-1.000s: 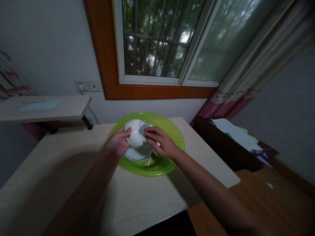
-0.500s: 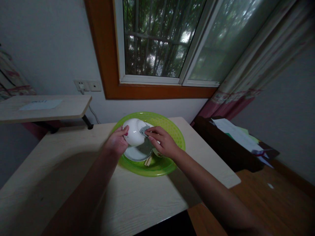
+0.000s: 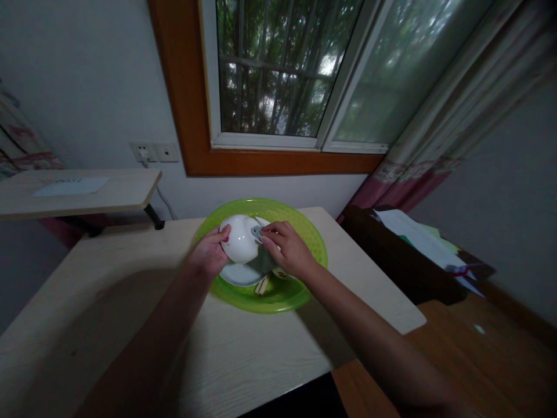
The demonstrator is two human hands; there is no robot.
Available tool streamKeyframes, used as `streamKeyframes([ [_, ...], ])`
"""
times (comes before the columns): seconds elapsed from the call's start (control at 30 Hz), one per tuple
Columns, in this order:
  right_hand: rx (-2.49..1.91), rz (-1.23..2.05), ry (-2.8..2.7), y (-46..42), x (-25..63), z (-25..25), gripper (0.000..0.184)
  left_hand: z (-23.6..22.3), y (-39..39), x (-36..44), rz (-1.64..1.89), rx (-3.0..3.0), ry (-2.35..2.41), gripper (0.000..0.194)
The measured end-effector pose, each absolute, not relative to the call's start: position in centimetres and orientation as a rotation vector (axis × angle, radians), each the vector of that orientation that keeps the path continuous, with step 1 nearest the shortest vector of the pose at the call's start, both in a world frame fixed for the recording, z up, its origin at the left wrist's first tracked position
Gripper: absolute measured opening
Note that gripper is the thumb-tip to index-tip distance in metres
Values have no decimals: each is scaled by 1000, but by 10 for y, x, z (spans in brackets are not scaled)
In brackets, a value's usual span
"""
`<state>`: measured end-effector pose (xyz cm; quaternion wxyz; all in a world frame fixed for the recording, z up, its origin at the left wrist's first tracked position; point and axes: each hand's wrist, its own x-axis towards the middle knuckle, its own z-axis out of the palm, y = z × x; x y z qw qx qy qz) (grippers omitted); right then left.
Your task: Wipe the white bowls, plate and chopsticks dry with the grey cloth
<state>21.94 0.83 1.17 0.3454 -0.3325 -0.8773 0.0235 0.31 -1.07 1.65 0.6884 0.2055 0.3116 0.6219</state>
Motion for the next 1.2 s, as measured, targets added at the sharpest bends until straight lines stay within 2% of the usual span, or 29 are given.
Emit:
streamKeyframes([
  [0.2,-698,169,-2322,1,221,16,34,16,-8,2,1390,465,692,29],
  [0.4,-755,65,-2365,4,219,14,45,19,-10,5,1340,491,700,29],
  [0.57,-926,-12,-2268,9,219,10,37,17,-11,4,1358,493,704,26],
  [0.73,-844,62,-2271,6,221,12,29,16,-10,3,1405,437,708,23],
  [0.9,-684,106,-2346,2,223,15,36,20,-12,5,1355,490,681,24],
  [1.03,-809,52,-2342,4,220,14,43,21,-12,7,1334,504,681,24],
  [1.2,-957,-9,-2248,5,218,14,37,19,-11,6,1366,482,686,27],
])
